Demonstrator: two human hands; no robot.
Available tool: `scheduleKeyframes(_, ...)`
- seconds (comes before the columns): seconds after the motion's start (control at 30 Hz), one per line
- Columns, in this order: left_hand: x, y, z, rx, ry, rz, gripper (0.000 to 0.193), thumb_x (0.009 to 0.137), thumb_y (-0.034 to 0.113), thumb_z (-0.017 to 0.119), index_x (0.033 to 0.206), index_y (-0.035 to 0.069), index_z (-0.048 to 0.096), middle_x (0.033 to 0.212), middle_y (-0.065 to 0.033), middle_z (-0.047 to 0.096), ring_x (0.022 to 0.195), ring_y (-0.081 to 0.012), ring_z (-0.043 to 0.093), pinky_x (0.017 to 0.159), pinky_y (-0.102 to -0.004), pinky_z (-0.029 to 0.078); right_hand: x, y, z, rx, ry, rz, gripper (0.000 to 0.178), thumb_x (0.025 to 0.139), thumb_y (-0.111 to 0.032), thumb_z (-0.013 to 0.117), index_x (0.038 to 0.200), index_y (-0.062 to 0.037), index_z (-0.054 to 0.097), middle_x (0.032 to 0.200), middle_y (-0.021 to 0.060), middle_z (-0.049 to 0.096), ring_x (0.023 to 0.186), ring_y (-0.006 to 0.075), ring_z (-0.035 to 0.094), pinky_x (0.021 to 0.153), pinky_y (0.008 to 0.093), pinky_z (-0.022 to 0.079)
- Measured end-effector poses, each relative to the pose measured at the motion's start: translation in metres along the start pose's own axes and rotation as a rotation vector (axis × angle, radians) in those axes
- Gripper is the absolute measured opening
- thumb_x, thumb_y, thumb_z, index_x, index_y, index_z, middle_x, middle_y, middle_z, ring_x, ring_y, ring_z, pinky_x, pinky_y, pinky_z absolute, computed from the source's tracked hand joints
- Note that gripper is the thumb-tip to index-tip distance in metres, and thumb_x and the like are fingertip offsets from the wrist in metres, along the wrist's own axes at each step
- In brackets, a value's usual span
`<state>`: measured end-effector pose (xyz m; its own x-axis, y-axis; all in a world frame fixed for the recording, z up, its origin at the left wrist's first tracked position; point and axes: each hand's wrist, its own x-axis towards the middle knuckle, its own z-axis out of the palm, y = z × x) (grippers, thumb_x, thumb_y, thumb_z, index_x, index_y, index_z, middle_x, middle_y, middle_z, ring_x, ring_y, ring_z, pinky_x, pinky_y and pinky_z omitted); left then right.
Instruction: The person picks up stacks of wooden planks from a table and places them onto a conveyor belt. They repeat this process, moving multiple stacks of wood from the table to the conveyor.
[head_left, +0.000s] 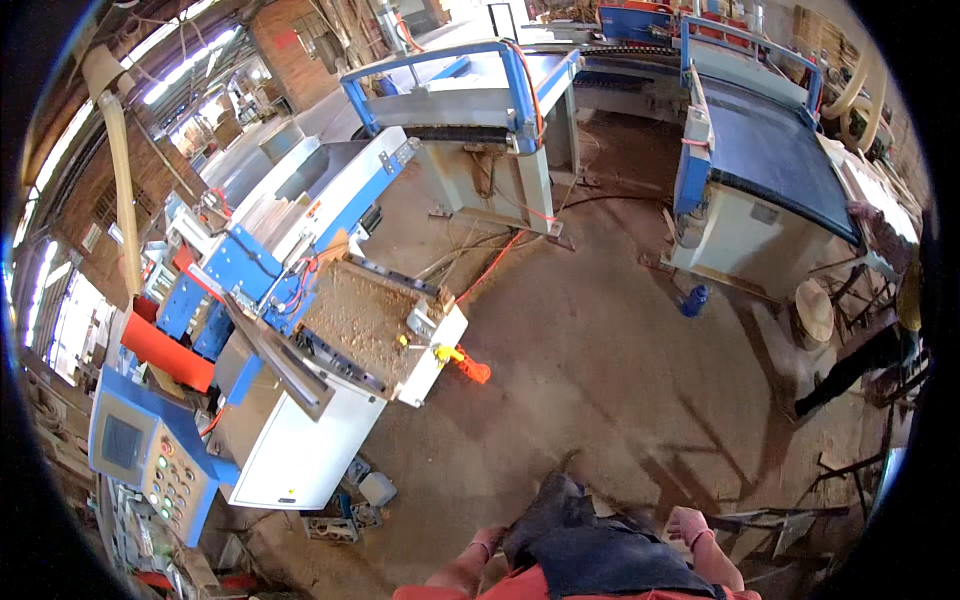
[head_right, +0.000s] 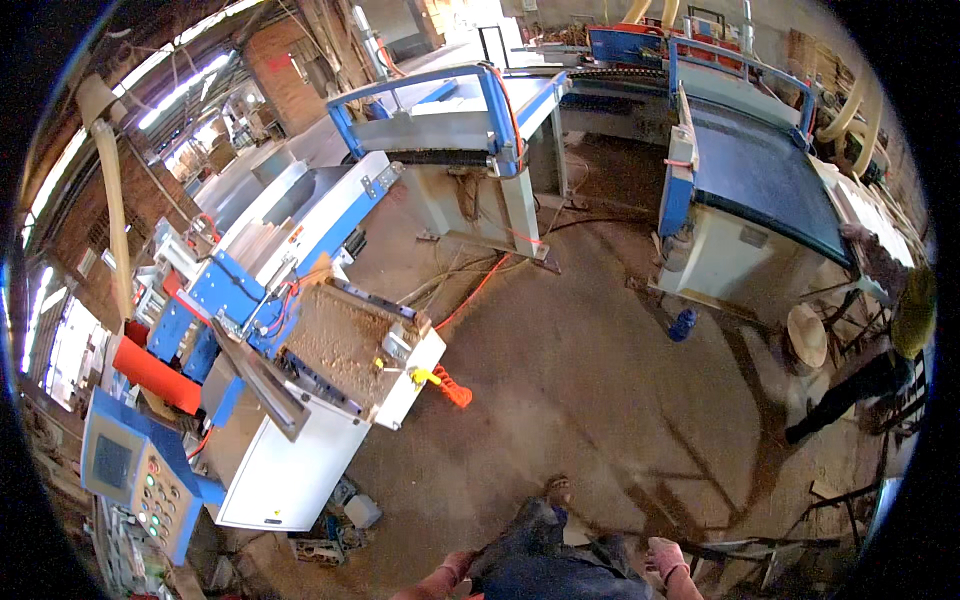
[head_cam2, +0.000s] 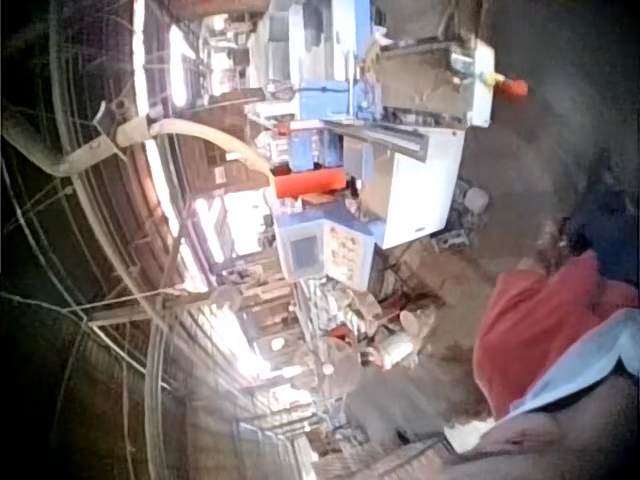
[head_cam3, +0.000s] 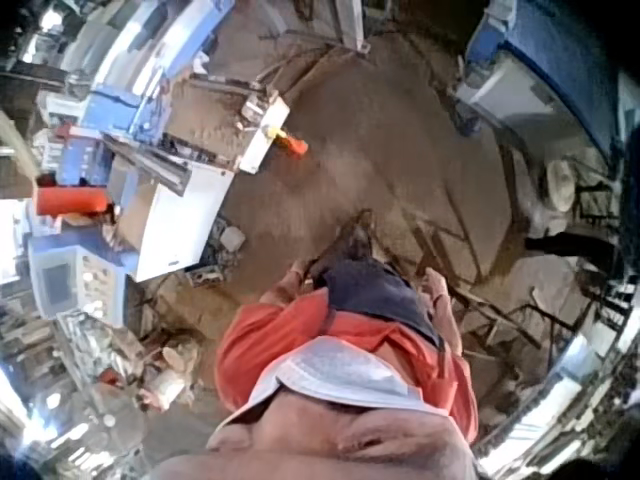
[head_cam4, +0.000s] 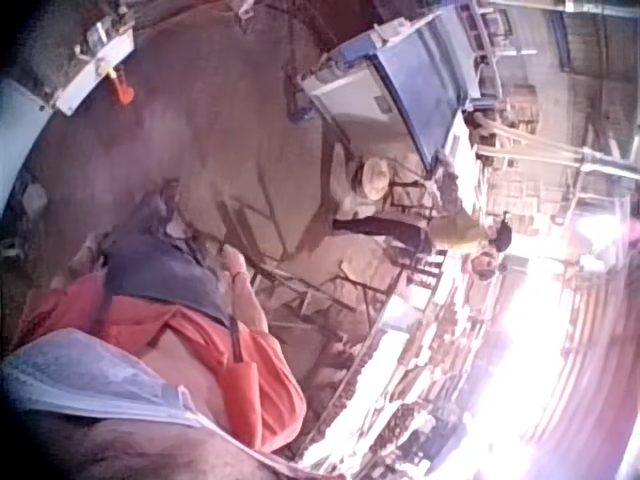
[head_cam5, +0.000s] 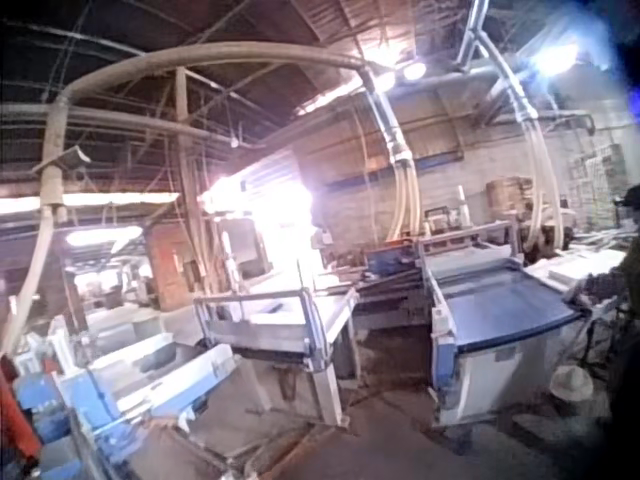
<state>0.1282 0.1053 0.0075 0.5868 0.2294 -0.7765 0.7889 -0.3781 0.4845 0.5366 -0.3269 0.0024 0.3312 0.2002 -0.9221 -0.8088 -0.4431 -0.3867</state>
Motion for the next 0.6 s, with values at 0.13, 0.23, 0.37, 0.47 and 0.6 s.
scheduleKeyframes(0.13,0.062,0.037,-0.07,-0.071,0.168,-0.119,0.04,0.102,0.041,0.055,0.11,0.008,0.077,0.095,-0.0151,0.078,0.09,-0.0268,0.074,0.08,-0.0408,0.056,0.009,-0.077,0.013,0.129,0.029,0.033,0.028,0.1,-0.031,0.065,0.115,-0.0071,0.066,0.086,0.0116,0.064,0.066,0.0335,0.068,0.056,0.0513,0.058)
scheduleKeyframes(0.23,0.073,0.149,-0.17,-0.339,0.215,-0.167,0.04,0.098,0.043,0.06,0.1,0.007,0.077,0.092,-0.0103,0.077,0.087,-0.0266,0.073,0.078,-0.0408,0.054,0.011,-0.079,0.007,0.041,0.236,0.005,0.03,0.099,-0.032,0.066,0.114,-0.0067,0.067,0.087,0.0122,0.065,0.067,0.0339,0.069,0.055,0.0519,0.057)
scheduleKeyframes(0.37,0.108,0.198,-0.219,-0.886,0.32,-0.279,0.037,0.094,0.043,0.069,0.095,0.007,0.075,0.09,-0.0045,0.073,0.084,-0.0201,0.071,0.078,-0.0397,0.056,0.013,-0.097,0.021,-0.01,0.092,-0.031,0.023,0.098,-0.027,0.066,0.107,-0.0061,0.068,0.087,0.0142,0.067,0.081,0.0361,0.072,0.068,0.053,0.058)
scheduleKeyframes(0.47,0.126,0.223,-0.212,-0.975,0.263,-0.263,0.029,0.096,0.035,0.068,0.086,0.008,0.074,0.083,-0.0037,0.072,0.08,-0.019,0.07,0.073,-0.0368,0.056,0.023,-0.121,-0.004,-1.365,0.073,-0.586,0.026,0.094,-0.026,0.063,0.109,-0.0066,0.071,0.106,0.0227,0.074,0.102,0.0384,0.074,0.085,0.0471,0.058)
scheduleKeyframes(0.6,0.159,0.205,-0.181,-0.915,0.159,-0.319,0.028,0.095,0.034,0.069,0.088,0.008,0.075,0.085,-0.005,0.073,0.081,-0.0204,0.07,0.075,-0.0379,0.057,0.02,-0.192,0.012,-0.533,0.187,-0.087,0.032,0.097,-0.035,0.06,0.102,-0.0075,0.075,0.091,0.008,0.073,0.079,0.0244,0.067,0.07,0.0382,0.054)
